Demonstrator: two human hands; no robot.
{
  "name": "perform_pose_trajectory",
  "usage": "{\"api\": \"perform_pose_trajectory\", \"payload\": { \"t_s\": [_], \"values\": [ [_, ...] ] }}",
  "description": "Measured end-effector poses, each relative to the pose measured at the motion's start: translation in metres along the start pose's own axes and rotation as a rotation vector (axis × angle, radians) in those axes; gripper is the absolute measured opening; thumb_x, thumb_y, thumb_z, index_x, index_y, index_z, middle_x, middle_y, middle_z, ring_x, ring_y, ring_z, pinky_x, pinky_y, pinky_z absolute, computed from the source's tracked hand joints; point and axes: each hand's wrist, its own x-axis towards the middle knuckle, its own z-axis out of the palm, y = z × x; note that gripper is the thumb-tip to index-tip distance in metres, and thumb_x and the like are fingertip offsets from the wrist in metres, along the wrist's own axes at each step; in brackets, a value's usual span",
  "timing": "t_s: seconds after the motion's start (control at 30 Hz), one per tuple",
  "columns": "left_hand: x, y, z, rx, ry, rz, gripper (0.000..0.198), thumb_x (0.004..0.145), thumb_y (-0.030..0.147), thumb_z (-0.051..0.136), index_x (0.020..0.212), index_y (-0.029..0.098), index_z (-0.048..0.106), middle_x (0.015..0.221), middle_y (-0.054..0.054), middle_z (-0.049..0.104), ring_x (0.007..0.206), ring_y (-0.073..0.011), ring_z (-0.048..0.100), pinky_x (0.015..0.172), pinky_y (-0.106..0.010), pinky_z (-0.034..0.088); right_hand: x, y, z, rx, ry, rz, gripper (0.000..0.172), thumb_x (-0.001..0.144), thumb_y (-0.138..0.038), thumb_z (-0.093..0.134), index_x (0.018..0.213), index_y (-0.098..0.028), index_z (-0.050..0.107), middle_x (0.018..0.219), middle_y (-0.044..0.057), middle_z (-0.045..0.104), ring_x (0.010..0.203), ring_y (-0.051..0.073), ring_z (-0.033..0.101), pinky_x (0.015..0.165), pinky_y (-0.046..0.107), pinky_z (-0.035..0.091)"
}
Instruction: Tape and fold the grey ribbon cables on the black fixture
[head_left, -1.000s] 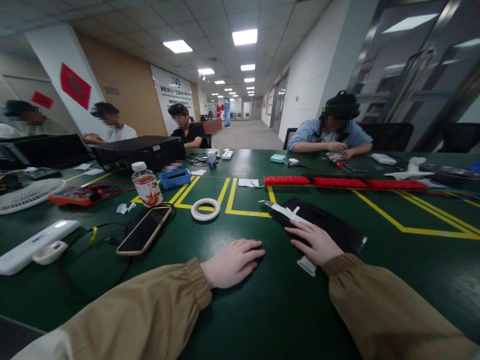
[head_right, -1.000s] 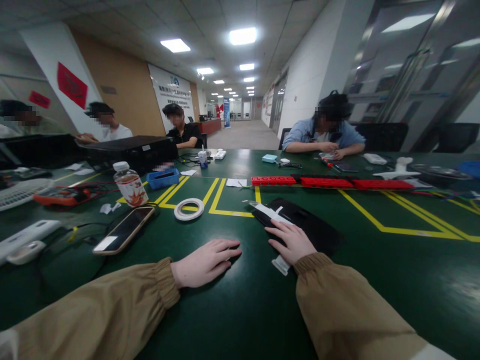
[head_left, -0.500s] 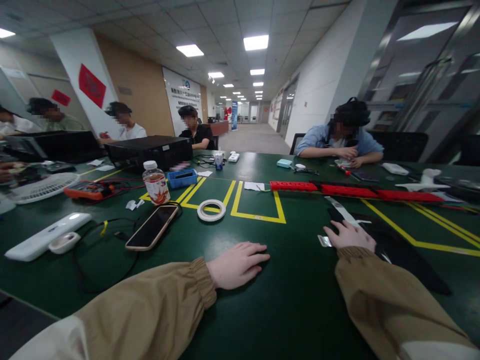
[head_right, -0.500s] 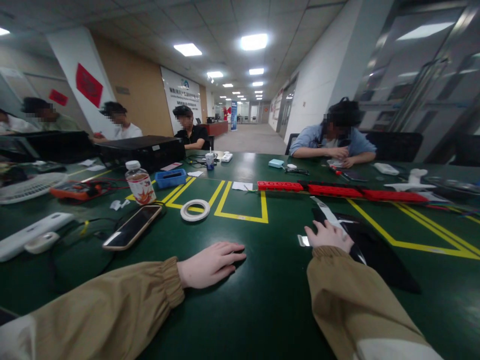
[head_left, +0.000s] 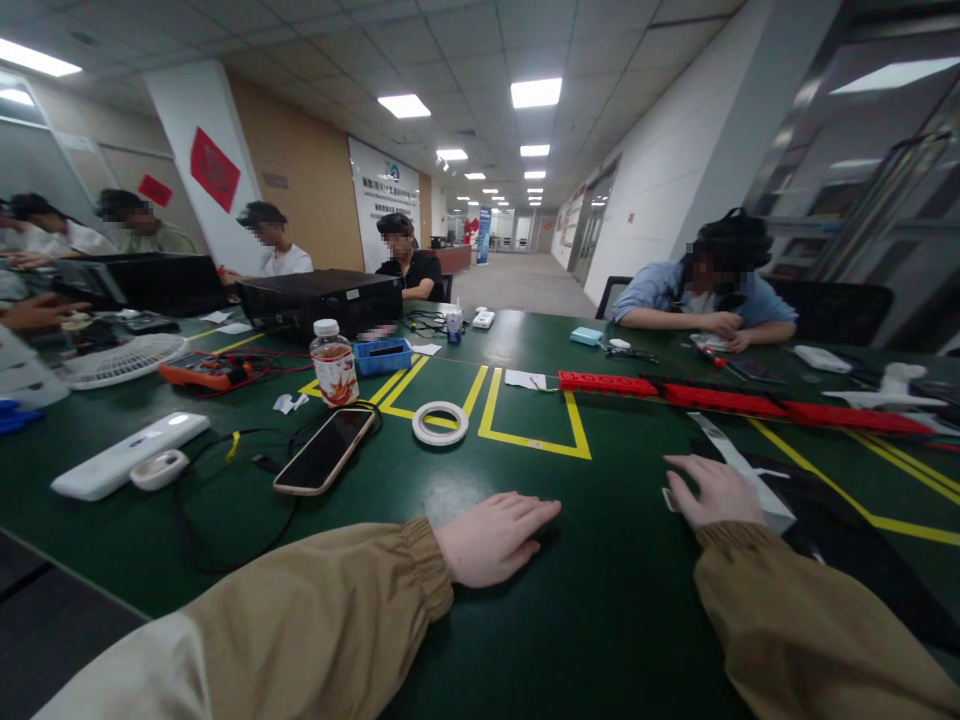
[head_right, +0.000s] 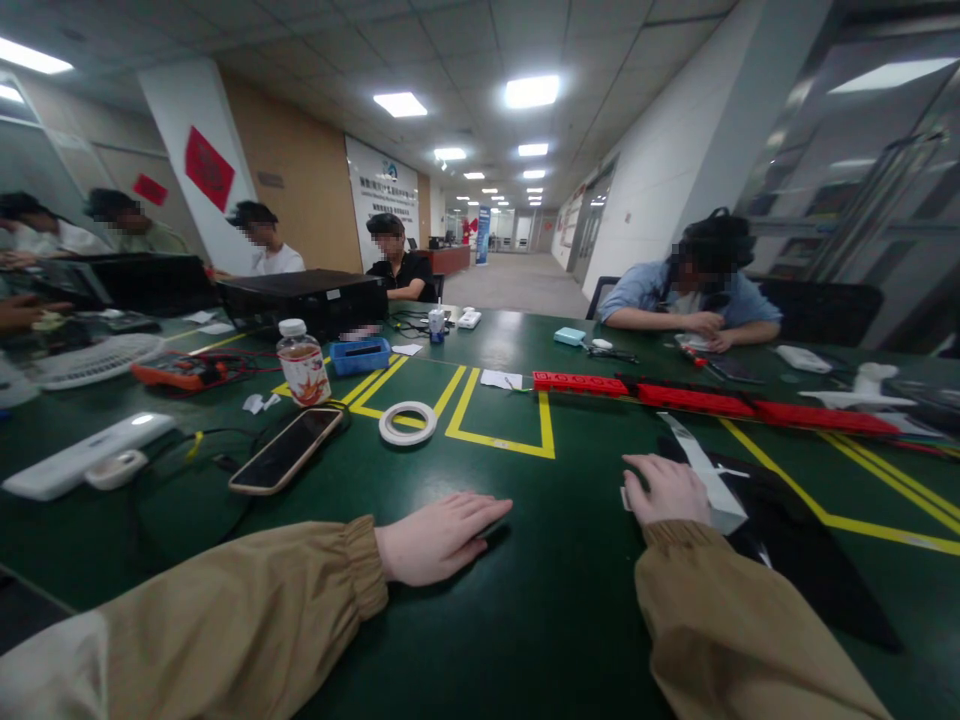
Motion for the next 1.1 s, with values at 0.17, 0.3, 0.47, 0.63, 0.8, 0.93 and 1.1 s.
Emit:
{"api": "perform_pose_trajectory", "payload": {
  "t_s": [0.17, 0.3, 0.47, 0.63, 0.8, 0.93, 1.1],
  "values": [
    [0.0, 0.001, 0.0, -0.021, 0.011, -0.021, 0.061, 0.088, 0.019, 0.042, 0.143, 0.014, 0.015, 0.14, -0.013, 0.039, 0.126, -0.0216, 0.04, 0.106, -0.038, 0.034, -0.032, -0.063, 0.0, 0.229, -0.066, -0.641, 0.032, 0.087, -0.024, 0.035, 0.101, -0.018, 0.063, 0.097, 0.009, 0.065, 0.09, 0.022, 0.06, 0.079, 0.04, 0.05],
    [-0.001, 0.0, 0.003, -0.01, 0.034, -0.024, 0.064, 0.083, 0.012, 0.041, 0.143, 0.012, 0.017, 0.147, -0.014, 0.028, 0.133, -0.0217, 0.03, 0.108, -0.036, 0.031, -0.066, -0.12, 0.002, 0.281, -0.059, -0.891, 0.031, 0.088, -0.019, 0.036, 0.105, -0.019, 0.061, 0.099, 0.009, 0.064, 0.091, 0.022, 0.057, 0.077, 0.04, 0.049],
    [-0.001, -0.004, 0.006, -0.017, 0.01, -0.021, 0.055, 0.084, 0.014, 0.04, 0.138, 0.013, 0.03, 0.143, -0.013, 0.035, 0.131, -0.0215, 0.034, 0.108, -0.038, 0.03, -0.081, -0.14, -0.001, 0.334, -0.1, -0.878, 0.032, 0.087, -0.019, 0.039, 0.114, -0.018, 0.056, 0.106, 0.009, 0.062, 0.096, 0.023, 0.056, 0.08, 0.04, 0.048],
    [0.001, -0.004, 0.005, -0.022, 0.012, -0.019, 0.055, 0.082, 0.014, 0.041, 0.136, 0.011, 0.034, 0.138, -0.012, 0.042, 0.127, -0.0206, 0.038, 0.108, -0.036, 0.03, -0.075, -0.13, 0.002, 0.39, -0.118, -0.857, 0.035, 0.087, -0.019, 0.041, 0.12, -0.017, 0.052, 0.111, 0.01, 0.06, 0.099, 0.02, 0.055, 0.083, 0.036, 0.048],
    [0.001, -0.004, 0.004, -0.026, 0.016, -0.012, 0.053, 0.082, 0.014, 0.041, 0.134, 0.01, 0.036, 0.137, -0.012, 0.043, 0.127, -0.02, 0.039, 0.108, -0.034, 0.03, -0.076, -0.129, 0.006, 0.396, -0.114, -0.857, 0.037, 0.087, -0.019, 0.04, 0.123, -0.018, 0.051, 0.112, 0.01, 0.06, 0.1, 0.02, 0.055, 0.083, 0.037, 0.048],
    [0.0, -0.005, 0.005, -0.022, 0.021, -0.005, 0.052, 0.083, 0.015, 0.041, 0.134, 0.01, 0.036, 0.136, -0.012, 0.044, 0.127, -0.0199, 0.038, 0.108, -0.034, 0.029, -0.076, -0.129, 0.004, 0.388, -0.133, -0.845, 0.036, 0.087, -0.018, 0.041, 0.122, -0.019, 0.051, 0.112, 0.01, 0.06, 0.101, 0.02, 0.055, 0.084, 0.037, 0.047],
    [0.0, -0.006, 0.006, -0.005, 0.027, -0.005, 0.05, 0.084, 0.015, 0.041, 0.133, 0.008, 0.037, 0.136, -0.012, 0.044, 0.126, -0.0197, 0.039, 0.108, -0.032, 0.029, -0.076, -0.129, 0.002, 0.378, -0.136, -0.846, 0.037, 0.088, -0.019, 0.04, 0.123, -0.019, 0.051, 0.113, 0.01, 0.06, 0.101, 0.02, 0.055, 0.083, 0.037, 0.047]
  ]
}}
